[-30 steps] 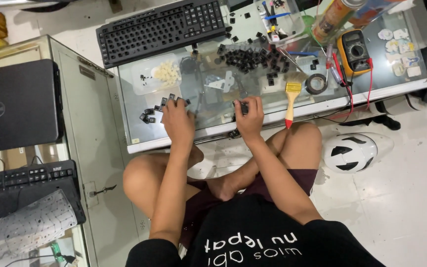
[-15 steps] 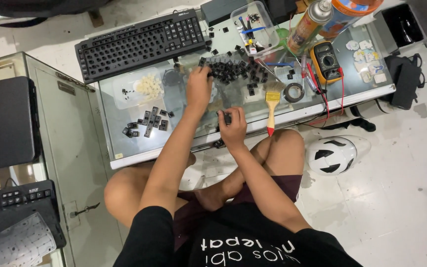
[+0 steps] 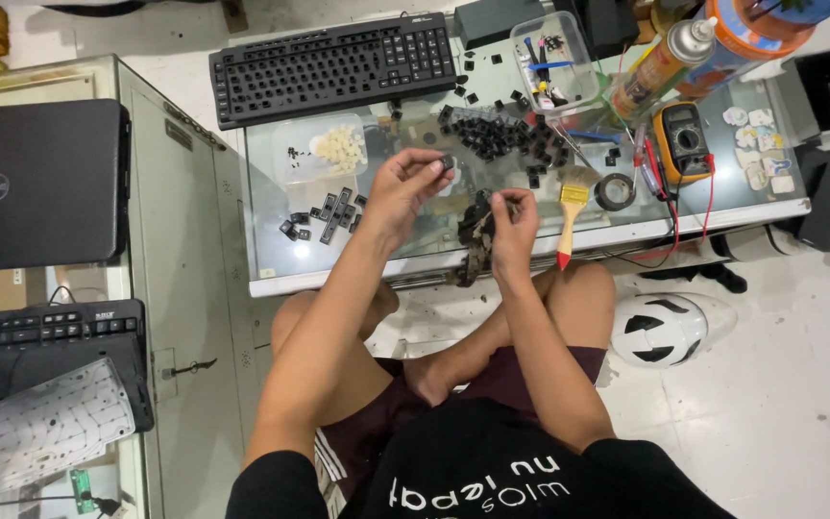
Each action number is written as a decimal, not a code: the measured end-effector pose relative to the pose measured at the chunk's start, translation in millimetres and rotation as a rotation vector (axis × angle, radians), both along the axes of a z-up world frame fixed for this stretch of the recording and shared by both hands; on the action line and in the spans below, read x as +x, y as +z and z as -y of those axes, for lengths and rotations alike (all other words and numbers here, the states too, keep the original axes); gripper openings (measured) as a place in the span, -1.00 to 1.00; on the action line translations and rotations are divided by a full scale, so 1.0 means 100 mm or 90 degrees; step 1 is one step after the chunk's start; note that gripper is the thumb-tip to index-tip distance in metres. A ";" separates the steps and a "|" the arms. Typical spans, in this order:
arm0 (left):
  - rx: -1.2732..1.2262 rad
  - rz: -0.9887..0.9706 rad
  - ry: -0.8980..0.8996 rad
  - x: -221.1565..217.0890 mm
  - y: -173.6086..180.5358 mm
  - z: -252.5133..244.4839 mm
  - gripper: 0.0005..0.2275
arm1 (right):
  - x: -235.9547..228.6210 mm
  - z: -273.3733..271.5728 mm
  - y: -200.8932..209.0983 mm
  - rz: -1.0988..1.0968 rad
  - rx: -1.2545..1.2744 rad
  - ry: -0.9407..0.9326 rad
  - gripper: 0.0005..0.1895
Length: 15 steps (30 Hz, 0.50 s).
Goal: The person sits on the floor in front of a glass desk and cleans individual black keyboard keycaps using a dark cloth. They pick up keycaps from a pile, wipe them, and place them into a separate pile. A paintbrush and other tools are visible on the desk but are not used.
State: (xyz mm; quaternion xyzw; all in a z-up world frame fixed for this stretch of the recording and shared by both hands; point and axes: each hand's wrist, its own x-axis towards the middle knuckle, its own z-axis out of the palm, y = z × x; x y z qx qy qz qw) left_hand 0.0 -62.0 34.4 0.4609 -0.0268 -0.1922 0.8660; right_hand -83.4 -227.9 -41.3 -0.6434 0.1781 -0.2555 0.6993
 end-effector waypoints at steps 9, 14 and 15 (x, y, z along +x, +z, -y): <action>0.000 0.048 -0.009 -0.46 -0.09 0.30 -0.84 | -0.21 -0.27 0.99 0.264 -0.190 0.078 -0.77; 0.035 0.075 0.024 -0.60 -0.02 0.17 -0.87 | -0.23 -0.27 0.73 0.219 -0.045 0.101 -0.79; 0.040 0.077 0.020 -0.62 -0.02 0.15 -0.86 | -0.23 -0.23 0.62 0.195 0.051 0.098 -0.81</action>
